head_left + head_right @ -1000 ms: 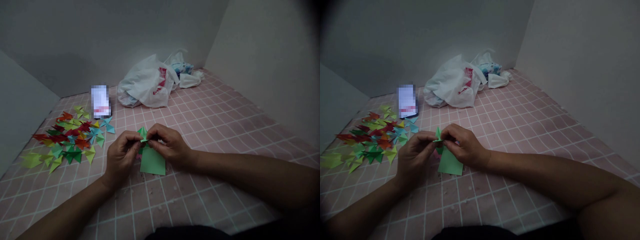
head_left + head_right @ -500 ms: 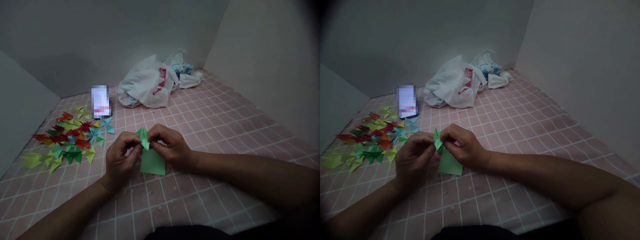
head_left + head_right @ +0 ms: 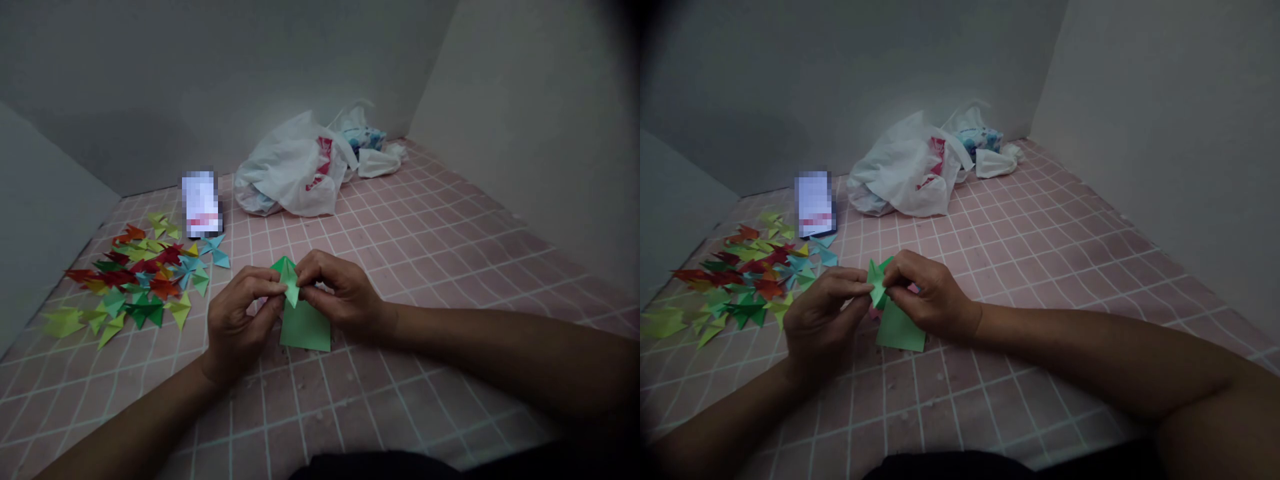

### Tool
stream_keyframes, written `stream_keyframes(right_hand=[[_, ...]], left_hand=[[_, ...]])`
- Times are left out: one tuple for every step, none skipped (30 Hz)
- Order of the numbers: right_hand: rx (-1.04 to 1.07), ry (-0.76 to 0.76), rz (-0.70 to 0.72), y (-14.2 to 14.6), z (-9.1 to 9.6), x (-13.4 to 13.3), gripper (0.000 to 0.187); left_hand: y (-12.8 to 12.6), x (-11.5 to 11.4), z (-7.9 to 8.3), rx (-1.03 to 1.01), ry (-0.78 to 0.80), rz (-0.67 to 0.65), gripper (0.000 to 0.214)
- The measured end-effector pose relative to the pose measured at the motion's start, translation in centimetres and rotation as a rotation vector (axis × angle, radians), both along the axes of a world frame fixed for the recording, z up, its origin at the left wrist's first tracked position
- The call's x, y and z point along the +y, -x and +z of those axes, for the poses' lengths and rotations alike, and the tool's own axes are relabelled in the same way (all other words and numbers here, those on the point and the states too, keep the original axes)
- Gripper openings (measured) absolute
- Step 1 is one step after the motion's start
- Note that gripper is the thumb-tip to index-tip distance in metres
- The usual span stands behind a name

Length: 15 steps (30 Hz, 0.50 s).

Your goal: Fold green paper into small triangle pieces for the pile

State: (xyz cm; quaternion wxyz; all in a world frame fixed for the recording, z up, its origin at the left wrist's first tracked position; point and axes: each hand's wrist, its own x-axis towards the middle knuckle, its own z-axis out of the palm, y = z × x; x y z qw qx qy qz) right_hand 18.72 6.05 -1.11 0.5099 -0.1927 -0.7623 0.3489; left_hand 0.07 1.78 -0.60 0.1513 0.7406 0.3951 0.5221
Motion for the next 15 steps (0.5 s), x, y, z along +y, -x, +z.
stream_keyframes(right_hand=[[-0.005,-0.004,-0.001,0.0,0.03,0.0,0.017],[-0.01,-0.009,-0.003,-0.01,0.06,0.0,0.016],[-0.013,-0.013,-0.003,-0.01,0.09,-0.01,0.016],[-0.012,-0.018,-0.001,-0.02,0.11,-0.01,0.015],[-0.011,-0.02,0.002,-0.02,0.12,-0.02,0.016],[-0.009,-0.02,0.005,-0.02,0.11,-0.03,0.016],[-0.007,-0.02,0.006,-0.02,0.09,-0.05,0.016],[-0.005,-0.018,0.006,-0.02,0.07,-0.06,0.016],[-0.004,-0.012,0.004,-0.01,0.05,-0.08,0.016],[-0.003,-0.001,0.001,-0.01,0.04,-0.1,0.015],[-0.005,0.017,0.0,-0.02,0.05,-0.13,0.014],[-0.011,0.042,-0.001,-0.02,0.08,-0.17,0.013],[-0.02,0.075,0.001,-0.02,0.13,-0.2,0.012],[-0.027,0.113,0.004,-0.02,0.18,-0.24,0.012],[-0.028,0.153,0.011,-0.01,0.24,-0.28,0.011]], left_hand=[[-0.01,0.01,0.06,0.004,-0.006,-0.003,0.027],[-0.02,0.02,0.13,0.01,-0.011,-0.006,0.027],[-0.03,0.05,0.18,0.018,-0.019,-0.01,0.027],[-0.03,0.08,0.22,0.026,-0.031,-0.01,0.027],[-0.03,0.12,0.25,0.033,-0.044,-0.009,0.027],[-0.03,0.16,0.25,0.037,-0.056,-0.007,0.027],[-0.02,0.19,0.23,0.037,-0.066,-0.008,0.027],[-0.01,0.21,0.2,0.032,-0.074,-0.01,0.027],[0.0,0.22,0.15,0.024,-0.075,-0.013,0.027],[0.01,0.22,0.09,0.013,-0.07,-0.017,0.027],[0.02,0.22,0.04,-0.001,-0.059,-0.023,0.027],[0.02,0.21,0.01,-0.016,-0.04,-0.027,0.026],[0.01,0.2,0.0,-0.032,-0.012,-0.029,0.026],[0.0,0.19,0.01,-0.049,0.023,-0.031,0.025],[-0.02,0.17,0.05,-0.068,0.059,-0.035,0.025]])
